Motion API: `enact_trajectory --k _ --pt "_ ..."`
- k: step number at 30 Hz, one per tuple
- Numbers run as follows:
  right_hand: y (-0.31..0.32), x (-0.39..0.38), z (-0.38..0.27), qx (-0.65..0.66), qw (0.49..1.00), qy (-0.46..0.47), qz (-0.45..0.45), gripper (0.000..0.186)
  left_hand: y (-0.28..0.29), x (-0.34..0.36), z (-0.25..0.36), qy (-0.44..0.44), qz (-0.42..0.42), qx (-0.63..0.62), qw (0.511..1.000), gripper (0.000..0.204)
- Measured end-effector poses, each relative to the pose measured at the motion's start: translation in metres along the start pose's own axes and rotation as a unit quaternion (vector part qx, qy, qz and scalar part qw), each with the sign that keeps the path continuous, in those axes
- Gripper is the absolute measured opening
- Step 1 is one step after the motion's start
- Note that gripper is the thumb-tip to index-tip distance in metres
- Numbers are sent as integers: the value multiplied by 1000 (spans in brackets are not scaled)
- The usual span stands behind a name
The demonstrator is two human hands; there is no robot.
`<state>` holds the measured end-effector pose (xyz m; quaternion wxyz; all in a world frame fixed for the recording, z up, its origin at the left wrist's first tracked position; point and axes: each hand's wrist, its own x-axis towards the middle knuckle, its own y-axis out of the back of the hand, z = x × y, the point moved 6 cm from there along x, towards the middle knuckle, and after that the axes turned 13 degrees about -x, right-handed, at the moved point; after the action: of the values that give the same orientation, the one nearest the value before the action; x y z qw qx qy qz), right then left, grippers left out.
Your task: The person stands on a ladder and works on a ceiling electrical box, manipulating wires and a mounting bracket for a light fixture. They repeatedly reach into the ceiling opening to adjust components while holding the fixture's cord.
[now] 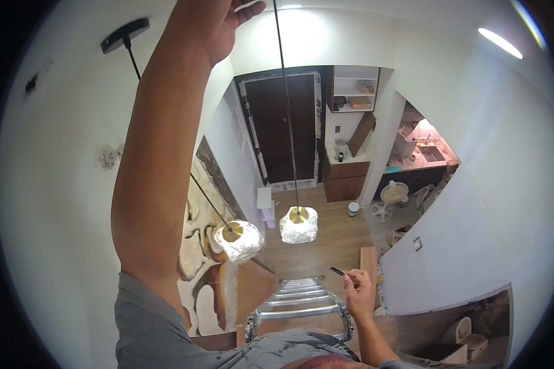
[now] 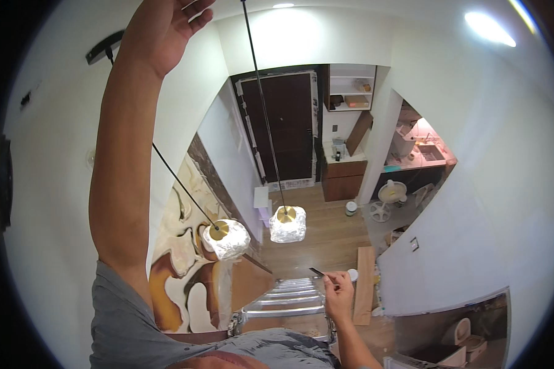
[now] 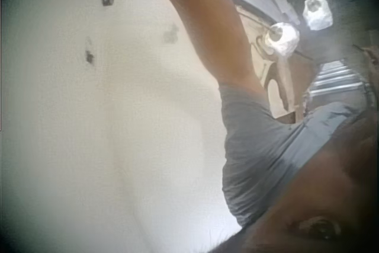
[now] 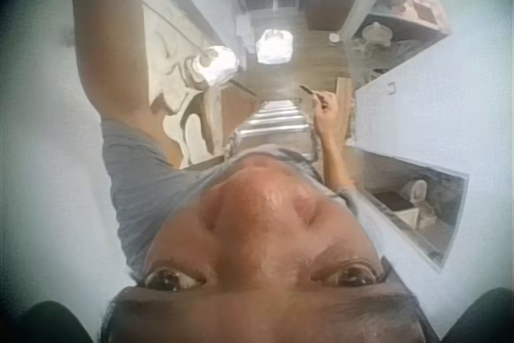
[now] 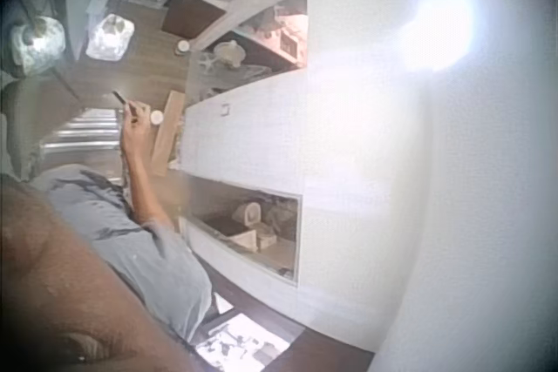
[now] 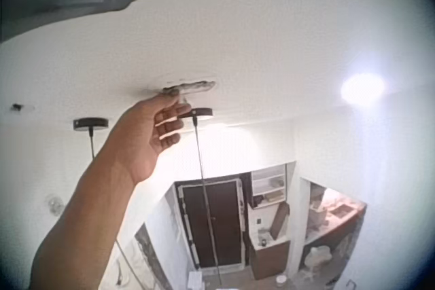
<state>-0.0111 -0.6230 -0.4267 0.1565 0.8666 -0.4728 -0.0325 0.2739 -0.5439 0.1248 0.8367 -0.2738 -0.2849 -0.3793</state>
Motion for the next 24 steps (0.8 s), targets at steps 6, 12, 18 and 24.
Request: enact_trajectory --k 6,12,18,24 --pt "-14 -21 67 -8 999 -32 -15 14 -8 2 -6 -13 7 -4 1000 26" --pt "-36 -28 77 53 992 -64 -91 14 -17 -3 -15 -19 -53 83 995 32" --pt "-30 14 45 173 978 -63 -99 8 -22 -27 -13 -25 -101 444 890 38" --pt "6 103 -119 283 944 160 -56 6 5 -90 -4 39 -72 556 827 30"
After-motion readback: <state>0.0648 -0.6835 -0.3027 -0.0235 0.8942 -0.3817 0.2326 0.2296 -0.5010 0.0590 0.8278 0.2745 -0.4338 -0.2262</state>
